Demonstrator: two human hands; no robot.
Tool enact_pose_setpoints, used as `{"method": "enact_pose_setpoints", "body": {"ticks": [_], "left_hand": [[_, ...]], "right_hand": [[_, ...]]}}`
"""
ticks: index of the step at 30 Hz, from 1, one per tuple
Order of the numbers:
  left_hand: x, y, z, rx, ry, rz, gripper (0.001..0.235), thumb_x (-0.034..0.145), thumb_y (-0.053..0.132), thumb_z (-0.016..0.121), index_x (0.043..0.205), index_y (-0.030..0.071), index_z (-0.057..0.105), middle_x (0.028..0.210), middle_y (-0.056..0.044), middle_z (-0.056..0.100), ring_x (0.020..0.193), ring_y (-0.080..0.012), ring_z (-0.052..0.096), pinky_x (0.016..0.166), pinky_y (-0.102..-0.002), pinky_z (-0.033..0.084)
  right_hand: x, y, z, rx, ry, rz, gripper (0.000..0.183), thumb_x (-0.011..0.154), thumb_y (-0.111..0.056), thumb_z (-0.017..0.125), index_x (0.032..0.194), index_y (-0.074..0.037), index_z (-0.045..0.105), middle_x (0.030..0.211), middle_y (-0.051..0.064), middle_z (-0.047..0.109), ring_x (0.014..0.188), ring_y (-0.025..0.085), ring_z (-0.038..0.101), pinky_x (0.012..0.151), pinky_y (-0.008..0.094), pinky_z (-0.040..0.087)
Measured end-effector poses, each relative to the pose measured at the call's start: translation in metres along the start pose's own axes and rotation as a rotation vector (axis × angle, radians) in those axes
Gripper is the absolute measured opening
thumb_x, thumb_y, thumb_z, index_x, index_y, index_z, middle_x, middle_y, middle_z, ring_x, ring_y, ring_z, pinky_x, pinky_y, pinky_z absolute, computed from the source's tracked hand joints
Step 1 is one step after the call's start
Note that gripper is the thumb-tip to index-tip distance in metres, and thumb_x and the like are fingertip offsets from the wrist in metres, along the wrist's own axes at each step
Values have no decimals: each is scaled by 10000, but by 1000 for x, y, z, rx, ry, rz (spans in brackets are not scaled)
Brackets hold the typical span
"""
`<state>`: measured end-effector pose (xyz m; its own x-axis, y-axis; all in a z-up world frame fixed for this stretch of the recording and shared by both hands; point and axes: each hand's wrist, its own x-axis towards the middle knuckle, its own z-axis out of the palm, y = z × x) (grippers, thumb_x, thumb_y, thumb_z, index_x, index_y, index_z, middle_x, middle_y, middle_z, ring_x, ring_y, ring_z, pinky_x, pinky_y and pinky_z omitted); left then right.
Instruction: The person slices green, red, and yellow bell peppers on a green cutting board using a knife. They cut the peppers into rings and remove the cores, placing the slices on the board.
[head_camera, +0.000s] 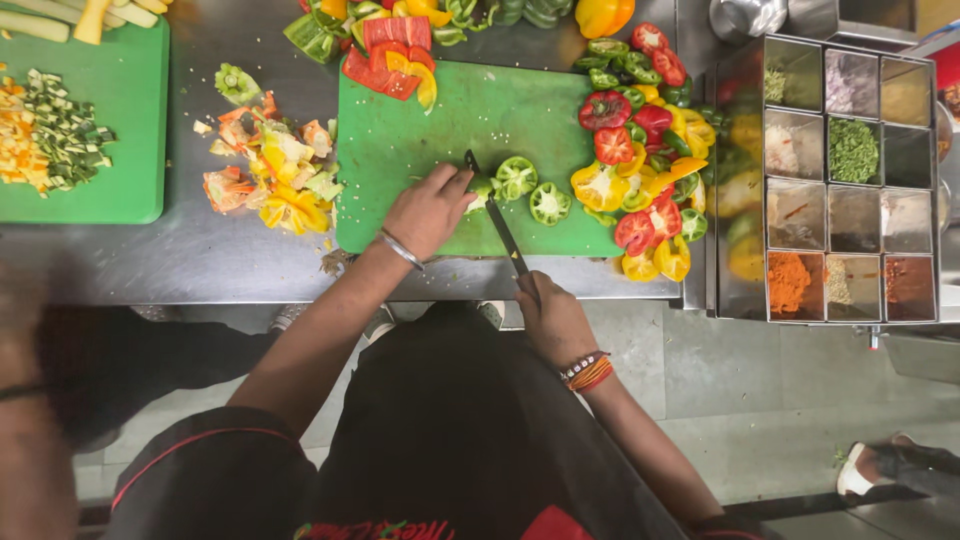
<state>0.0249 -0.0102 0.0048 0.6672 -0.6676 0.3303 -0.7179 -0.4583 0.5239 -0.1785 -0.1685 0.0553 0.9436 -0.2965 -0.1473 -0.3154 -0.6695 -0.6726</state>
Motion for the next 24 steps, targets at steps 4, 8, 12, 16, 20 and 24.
{"method": "enact_pose_setpoints", "body": {"ticks": [4, 8, 12, 16, 20, 24], "left_hand": [[-8, -1, -12, -98, 36, 52, 356, 989, 239, 655, 1287, 45, 639, 1155, -152, 620, 960, -371, 665, 786, -468, 563], [-13, 2, -27, -67, 51, 54, 413, 928, 136, 669, 1339, 97, 651, 1119, -152, 611, 1032, -387, 616, 884, -481, 535], [-20, 3, -29, -166, 56, -25, 393, 903, 54, 661, 1289, 131, 671, 1142, -167, 605, 1052, -336, 609, 910, -448, 531], [-22, -1, -26, -151, 108, 61, 397, 883, 22, 656, 1272, 96, 658, 1181, -164, 615, 1116, -369, 602, 964, -454, 523], [-25, -6, -27, -150, 81, 35, 389, 878, 24, 644, 1261, 94, 632, 1203, -155, 625, 1129, -373, 616, 990, -450, 525], [-29, -5, -32, -215, 56, -142, 496, 894, 46, 640, 1387, 82, 594, 1197, -192, 610, 1061, -405, 607, 916, -469, 517]], "right_hand": [[9, -1, 1, 99, -8, 30, 228, 955, -202, 636, 1126, -52, 649, 922, 201, 724, 842, 388, 717, 728, 435, 547], [16, -4, 1, 121, -42, 55, 222, 952, -201, 644, 1115, -50, 644, 885, 189, 713, 800, 363, 718, 714, 415, 542], [8, -6, 9, 94, -26, 9, 222, 950, -189, 643, 1112, -38, 629, 916, 200, 721, 845, 394, 709, 720, 437, 540], [11, -6, 16, 71, 22, -80, 209, 947, -172, 643, 1090, -23, 615, 950, 227, 717, 883, 438, 689, 720, 472, 528], [22, -9, 21, 108, -40, -21, 202, 996, -187, 642, 1111, -24, 616, 866, 225, 696, 818, 414, 671, 701, 459, 510], [19, -12, 14, 355, -171, 130, 234, 973, -207, 637, 1130, -33, 626, 774, 103, 651, 560, 212, 600, 552, 366, 487]]}}
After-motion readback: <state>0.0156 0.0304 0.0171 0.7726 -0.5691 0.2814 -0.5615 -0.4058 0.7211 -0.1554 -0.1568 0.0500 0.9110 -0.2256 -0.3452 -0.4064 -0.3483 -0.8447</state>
